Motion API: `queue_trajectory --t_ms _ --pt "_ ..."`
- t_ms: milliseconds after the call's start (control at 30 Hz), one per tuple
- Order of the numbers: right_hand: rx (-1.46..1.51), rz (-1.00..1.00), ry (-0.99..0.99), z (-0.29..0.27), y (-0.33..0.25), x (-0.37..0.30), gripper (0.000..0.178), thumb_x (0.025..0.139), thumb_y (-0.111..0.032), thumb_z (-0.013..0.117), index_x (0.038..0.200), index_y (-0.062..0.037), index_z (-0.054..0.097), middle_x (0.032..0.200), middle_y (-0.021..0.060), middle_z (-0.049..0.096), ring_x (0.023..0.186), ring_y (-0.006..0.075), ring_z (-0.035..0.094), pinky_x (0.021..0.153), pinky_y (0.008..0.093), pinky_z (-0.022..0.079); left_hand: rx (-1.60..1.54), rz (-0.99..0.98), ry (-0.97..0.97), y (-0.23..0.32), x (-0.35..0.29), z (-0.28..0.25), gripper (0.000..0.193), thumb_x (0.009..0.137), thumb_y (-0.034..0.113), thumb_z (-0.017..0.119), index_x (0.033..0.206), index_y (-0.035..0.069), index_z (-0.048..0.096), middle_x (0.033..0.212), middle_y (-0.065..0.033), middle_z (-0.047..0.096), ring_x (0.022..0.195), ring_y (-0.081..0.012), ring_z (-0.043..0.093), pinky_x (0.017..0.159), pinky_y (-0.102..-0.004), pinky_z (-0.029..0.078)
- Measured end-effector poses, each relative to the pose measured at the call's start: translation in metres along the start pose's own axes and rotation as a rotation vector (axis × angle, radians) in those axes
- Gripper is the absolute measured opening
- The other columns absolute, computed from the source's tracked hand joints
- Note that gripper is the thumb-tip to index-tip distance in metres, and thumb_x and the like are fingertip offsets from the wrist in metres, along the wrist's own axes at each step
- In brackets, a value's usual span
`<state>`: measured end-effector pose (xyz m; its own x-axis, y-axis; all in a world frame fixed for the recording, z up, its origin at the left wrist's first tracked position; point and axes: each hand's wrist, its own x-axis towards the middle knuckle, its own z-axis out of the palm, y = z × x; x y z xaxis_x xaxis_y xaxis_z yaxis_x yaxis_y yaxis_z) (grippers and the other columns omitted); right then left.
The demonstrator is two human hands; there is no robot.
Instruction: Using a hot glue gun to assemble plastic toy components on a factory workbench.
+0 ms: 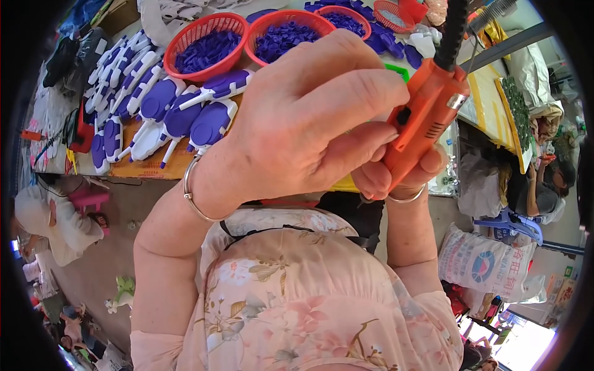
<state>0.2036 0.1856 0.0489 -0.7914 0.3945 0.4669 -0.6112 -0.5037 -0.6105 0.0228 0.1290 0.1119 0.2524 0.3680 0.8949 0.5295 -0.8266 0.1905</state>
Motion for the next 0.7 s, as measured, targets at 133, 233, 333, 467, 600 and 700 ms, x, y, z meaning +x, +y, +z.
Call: queue_trajectory --t_ms 133,233,333,467,600,700 --pt "0.142 0.065 0.060 0.001 0.000 -0.004 0.066 0.076 -0.044 0.070 0.109 0.0110 0.055 0.073 0.0143 0.058 0.050 0.0202 0.054 0.044 0.0287 0.044 0.026 0.021 0.000 -0.003 -0.003 -0.003 0.036 0.070 -0.002 0.078 0.102 -0.001 0.064 0.093 -0.0151 0.065 0.078 -0.0245 0.063 0.065 -0.0287 0.052" --pt "0.102 0.094 0.070 0.003 -0.002 -0.002 0.066 0.076 -0.046 0.070 0.109 0.0097 0.055 0.073 0.0129 0.057 0.050 0.0189 0.053 0.044 0.0280 0.043 0.076 0.107 0.056 -0.006 -0.005 0.001 0.036 0.069 -0.005 0.076 0.102 0.000 0.064 0.092 -0.0142 0.065 0.078 -0.0256 0.063 0.070 -0.0339 0.053" --pt "-0.035 0.103 0.084 0.004 -0.003 -0.002 0.068 0.075 -0.051 0.071 0.108 0.0062 0.053 0.072 0.0107 0.056 0.050 0.0169 0.052 0.044 0.0267 0.043 0.166 0.143 0.073 -0.004 -0.005 0.004 0.037 0.068 -0.005 0.076 0.103 0.001 0.063 0.091 -0.0130 0.066 0.078 -0.0263 0.064 0.076 -0.0410 0.054" --pt "-0.221 0.114 0.104 0.006 -0.005 0.000 0.071 0.073 -0.057 0.071 0.108 0.0015 0.050 0.070 0.0077 0.055 0.050 0.0143 0.051 0.044 0.0251 0.043 0.285 0.357 0.043 -0.018 0.000 0.000 0.038 0.067 -0.005 0.076 0.103 0.000 0.063 0.088 -0.0118 0.066 0.078 -0.0269 0.065 0.078 -0.0456 0.054" --pt "-0.407 0.120 0.122 0.005 -0.008 0.001 0.074 0.072 -0.064 0.072 0.107 -0.0033 0.048 0.069 0.0047 0.054 0.051 0.0116 0.050 0.044 0.0235 0.042 0.198 0.061 0.075 -0.018 -0.019 -0.001 0.035 0.072 -0.004 0.077 0.103 -0.002 0.062 0.089 -0.0134 0.065 0.078 -0.0262 0.064 0.069 -0.0339 0.054" --pt "-0.613 0.003 0.179 0.010 -0.015 0.009 0.093 0.066 -0.086 0.056 0.103 -0.0009 0.049 0.070 0.0039 0.052 0.055 0.0137 0.051 0.049 0.0241 0.042 0.093 -0.259 -0.058 -0.016 -0.048 -0.003 0.034 0.072 0.002 0.075 0.103 0.000 0.062 0.088 -0.0124 0.062 0.075 -0.0277 0.061 0.065 -0.0331 0.050"
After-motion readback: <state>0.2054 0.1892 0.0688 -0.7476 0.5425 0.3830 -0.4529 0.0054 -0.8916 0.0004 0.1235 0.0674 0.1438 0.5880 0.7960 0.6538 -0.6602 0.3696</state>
